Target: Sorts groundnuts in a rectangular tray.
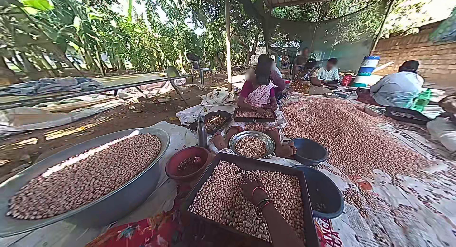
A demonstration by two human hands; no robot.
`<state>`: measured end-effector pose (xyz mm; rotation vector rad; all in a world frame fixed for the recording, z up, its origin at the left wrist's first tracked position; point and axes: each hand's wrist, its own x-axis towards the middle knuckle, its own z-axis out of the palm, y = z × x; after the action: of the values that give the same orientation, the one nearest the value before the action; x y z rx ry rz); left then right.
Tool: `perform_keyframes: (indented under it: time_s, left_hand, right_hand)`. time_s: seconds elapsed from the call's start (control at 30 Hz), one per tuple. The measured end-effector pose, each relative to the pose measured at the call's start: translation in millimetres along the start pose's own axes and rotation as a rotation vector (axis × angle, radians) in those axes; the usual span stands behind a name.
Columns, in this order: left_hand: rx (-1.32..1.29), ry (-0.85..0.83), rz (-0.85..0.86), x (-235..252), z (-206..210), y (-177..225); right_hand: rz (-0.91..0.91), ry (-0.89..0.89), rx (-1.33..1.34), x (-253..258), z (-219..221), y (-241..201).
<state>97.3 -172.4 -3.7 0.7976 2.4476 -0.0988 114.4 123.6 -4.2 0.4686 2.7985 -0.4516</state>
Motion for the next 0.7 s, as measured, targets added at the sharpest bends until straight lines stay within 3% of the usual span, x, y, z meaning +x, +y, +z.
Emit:
perform_keyframes:
  time_s: [0.07, 0.1, 0.17, 0.3, 0.47, 0.63, 0.7]
  left_hand:
    - [0.021, 0.133, 0.068, 30.5, 34.0, -21.0]
    - [0.019, 0.123, 0.073, 34.5, 36.6, -24.4]
    - [0.04, 0.059, 0.064, 29.2, 23.1, -19.8]
    - [0.033, 0.129, 0.027, 26.9, 20.2, -15.6]
    - [0.012, 0.009, -0.021, 18.0, 5.4, -5.8]
    - [0.066, 0.169, 0.092, 35.8, 5.4, -13.4]
    - [0.124, 0.162, 0.091, 39.0, -1.2, -9.9]
  right_hand:
    - [-0.002, -0.005, -0.014, -2.1, 0.6, 0.3]
    - [0.004, -0.014, -0.021, -2.6, 2.1, 0.1]
    - [0.012, -0.008, -0.025, -2.0, 1.4, -1.1]
    - [0.023, -0.005, -0.041, -1.0, 2.8, -0.3]
    - [-0.018, -0.014, -0.076, 9.5, 6.8, 2.8]
    - [0.029, -0.016, -0.035, -0.5, -0.5, -1.4]
    - [0.042, -0.023, -0.036, -0.7, 0.3, -2.3]
